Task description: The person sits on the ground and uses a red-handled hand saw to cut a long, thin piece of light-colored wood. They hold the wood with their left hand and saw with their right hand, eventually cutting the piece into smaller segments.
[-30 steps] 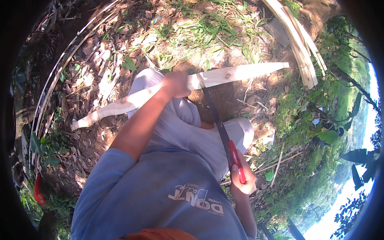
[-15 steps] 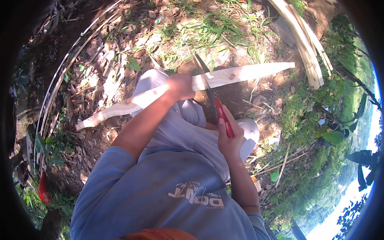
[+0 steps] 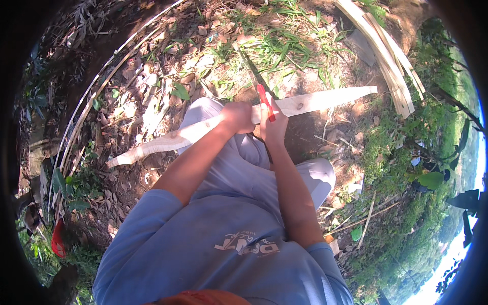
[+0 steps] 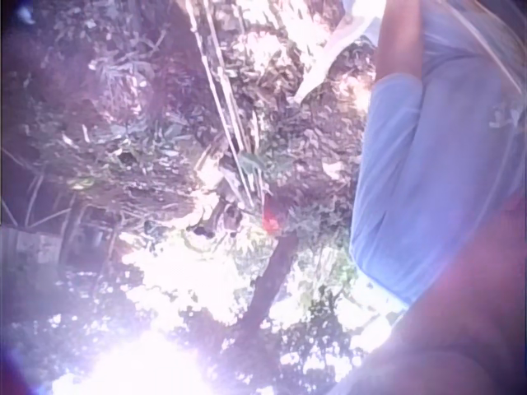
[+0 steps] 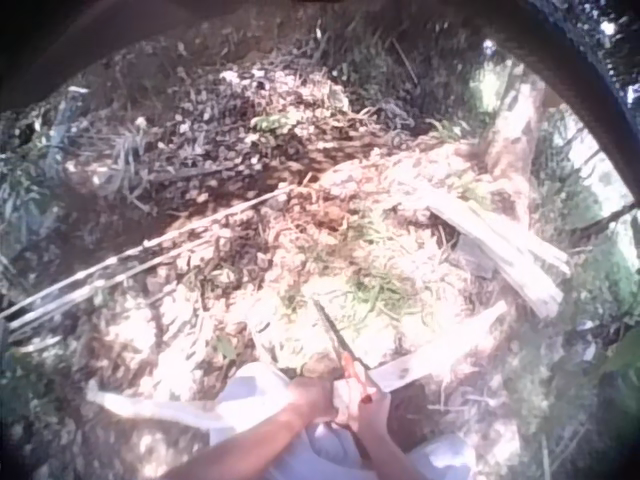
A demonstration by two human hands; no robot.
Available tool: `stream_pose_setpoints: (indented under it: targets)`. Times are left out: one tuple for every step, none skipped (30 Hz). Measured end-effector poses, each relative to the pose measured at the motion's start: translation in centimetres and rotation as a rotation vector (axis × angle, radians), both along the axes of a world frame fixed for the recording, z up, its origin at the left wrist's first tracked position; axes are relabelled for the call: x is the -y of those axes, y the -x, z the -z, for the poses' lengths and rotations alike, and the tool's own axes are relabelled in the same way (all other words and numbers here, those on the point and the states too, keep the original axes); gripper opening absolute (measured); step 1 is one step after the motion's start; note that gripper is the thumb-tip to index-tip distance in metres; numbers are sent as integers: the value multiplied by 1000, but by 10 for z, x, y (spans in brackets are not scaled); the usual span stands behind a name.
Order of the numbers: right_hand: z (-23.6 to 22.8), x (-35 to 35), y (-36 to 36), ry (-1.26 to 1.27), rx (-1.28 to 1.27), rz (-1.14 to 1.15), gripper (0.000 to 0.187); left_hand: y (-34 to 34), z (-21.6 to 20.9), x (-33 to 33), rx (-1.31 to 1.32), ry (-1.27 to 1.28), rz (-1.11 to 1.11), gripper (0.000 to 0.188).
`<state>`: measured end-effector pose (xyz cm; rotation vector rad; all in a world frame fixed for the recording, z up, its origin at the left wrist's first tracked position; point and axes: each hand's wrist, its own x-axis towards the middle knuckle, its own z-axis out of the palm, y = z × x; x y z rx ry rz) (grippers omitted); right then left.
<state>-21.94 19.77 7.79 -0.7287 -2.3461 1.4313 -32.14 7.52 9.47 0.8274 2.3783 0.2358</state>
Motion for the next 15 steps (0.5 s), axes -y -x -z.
stream_pose_setpoints:
  targets:
    - [5,-1,-1,21,-30,27,35,0,2,1,-1,-7,1,44]
    - [12,-1,-2,42,-61,53,35,1,5,1,-6,-12,2,42]
    - [13,1,-2,63,-89,80,36,1,5,1,-9,-16,2,40]
    - [13,1,-3,69,-90,57,36,2,6,2,-12,-21,3,38]
    - [13,1,-4,75,-91,34,37,2,6,4,15,-28,6,40]
    - [10,-3,-3,73,-96,13,38,6,1,3,37,-41,12,41]
    - [12,-5,-5,67,-139,36,38,9,-3,3,59,-55,20,43]
    - [17,-5,-10,61,-182,62,39,12,-6,1,92,-40,28,45]
    - [14,-4,-13,57,-225,83,39,15,-8,-1,125,-23,32,47]
    - [10,-6,-14,-38,-337,76,39,18,-10,-3,158,-6,41,50]
    - [4,-12,-22,94,-257,78,39,17,-11,-3,138,-39,20,49]
    - [-19,-12,-31,232,-177,76,40,15,-11,1,119,-67,-6,48]
    - [-35,-12,-46,370,-94,85,41,13,-12,2,103,-93,-22,47]
    - [-41,-14,-61,350,-106,82,42,12,-19,1,108,-29,-21,44]
    - [-60,-11,-77,311,-48,71,42,11,-20,5,97,-1,-36,44]
